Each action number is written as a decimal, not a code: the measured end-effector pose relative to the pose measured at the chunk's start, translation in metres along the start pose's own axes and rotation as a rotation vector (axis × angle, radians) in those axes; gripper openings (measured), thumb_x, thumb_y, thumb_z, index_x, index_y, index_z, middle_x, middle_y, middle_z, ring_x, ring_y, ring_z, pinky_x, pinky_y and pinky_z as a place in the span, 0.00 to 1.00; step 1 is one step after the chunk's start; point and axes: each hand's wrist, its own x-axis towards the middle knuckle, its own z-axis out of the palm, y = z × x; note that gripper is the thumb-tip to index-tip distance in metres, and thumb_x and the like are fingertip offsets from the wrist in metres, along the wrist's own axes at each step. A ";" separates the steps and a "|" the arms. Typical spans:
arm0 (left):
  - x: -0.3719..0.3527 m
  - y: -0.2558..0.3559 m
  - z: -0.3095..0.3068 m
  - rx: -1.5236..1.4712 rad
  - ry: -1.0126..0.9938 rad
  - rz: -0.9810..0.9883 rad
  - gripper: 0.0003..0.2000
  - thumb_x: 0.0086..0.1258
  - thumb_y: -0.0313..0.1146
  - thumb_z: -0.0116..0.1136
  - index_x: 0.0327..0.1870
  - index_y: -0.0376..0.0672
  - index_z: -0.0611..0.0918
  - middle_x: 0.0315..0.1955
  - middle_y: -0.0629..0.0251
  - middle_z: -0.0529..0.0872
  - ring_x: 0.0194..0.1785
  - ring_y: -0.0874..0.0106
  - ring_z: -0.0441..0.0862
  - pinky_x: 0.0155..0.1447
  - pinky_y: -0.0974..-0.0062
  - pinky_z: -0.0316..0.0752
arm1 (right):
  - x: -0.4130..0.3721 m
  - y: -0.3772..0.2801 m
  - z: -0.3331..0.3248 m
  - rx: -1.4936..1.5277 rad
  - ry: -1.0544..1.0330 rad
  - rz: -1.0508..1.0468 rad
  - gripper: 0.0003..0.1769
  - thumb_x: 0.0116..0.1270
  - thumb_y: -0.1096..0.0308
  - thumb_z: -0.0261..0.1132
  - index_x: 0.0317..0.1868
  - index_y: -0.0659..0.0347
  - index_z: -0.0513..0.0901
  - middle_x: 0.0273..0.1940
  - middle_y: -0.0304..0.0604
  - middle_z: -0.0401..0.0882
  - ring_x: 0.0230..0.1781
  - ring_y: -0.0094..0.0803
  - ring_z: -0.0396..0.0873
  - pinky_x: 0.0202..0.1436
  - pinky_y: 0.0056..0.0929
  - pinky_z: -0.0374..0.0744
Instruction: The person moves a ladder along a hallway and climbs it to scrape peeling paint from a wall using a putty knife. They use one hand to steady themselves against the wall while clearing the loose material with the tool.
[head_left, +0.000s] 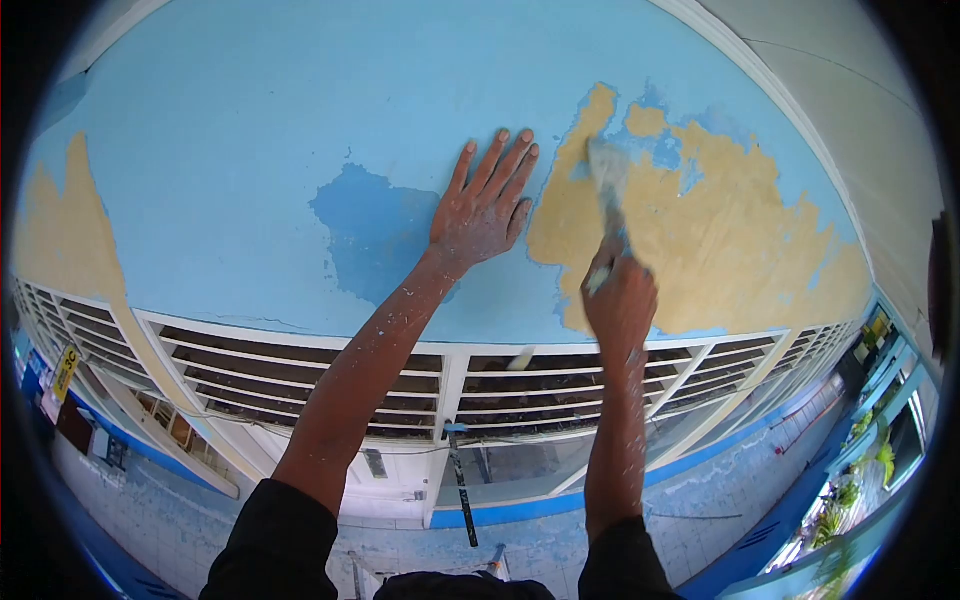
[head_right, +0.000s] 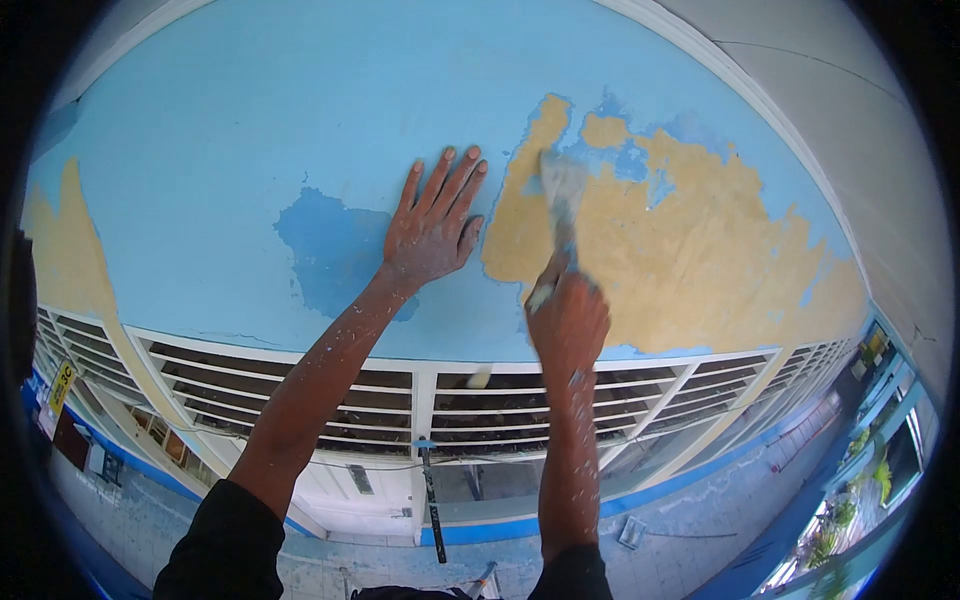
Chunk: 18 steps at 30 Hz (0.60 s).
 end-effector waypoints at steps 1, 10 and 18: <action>-0.001 0.001 0.000 0.000 0.010 0.002 0.32 0.83 0.51 0.47 0.84 0.50 0.63 0.86 0.67 0.56 0.87 0.64 0.52 0.89 0.50 0.45 | 0.019 0.000 -0.002 0.014 0.088 -0.025 0.14 0.73 0.65 0.64 0.33 0.68 0.84 0.30 0.67 0.83 0.35 0.68 0.83 0.37 0.61 0.80; 0.000 -0.002 0.003 -0.046 0.045 0.001 0.32 0.82 0.48 0.49 0.84 0.49 0.64 0.86 0.68 0.57 0.87 0.63 0.53 0.88 0.50 0.47 | 0.007 0.018 -0.008 -0.013 0.033 -0.074 0.17 0.70 0.62 0.67 0.28 0.67 0.82 0.29 0.64 0.84 0.32 0.66 0.85 0.39 0.62 0.82; 0.000 0.000 0.000 0.027 0.022 0.004 0.32 0.83 0.52 0.46 0.84 0.50 0.64 0.86 0.68 0.56 0.87 0.64 0.52 0.89 0.50 0.46 | -0.007 0.000 -0.003 0.002 0.035 -0.052 0.19 0.75 0.63 0.65 0.27 0.67 0.82 0.26 0.60 0.83 0.29 0.62 0.85 0.31 0.57 0.81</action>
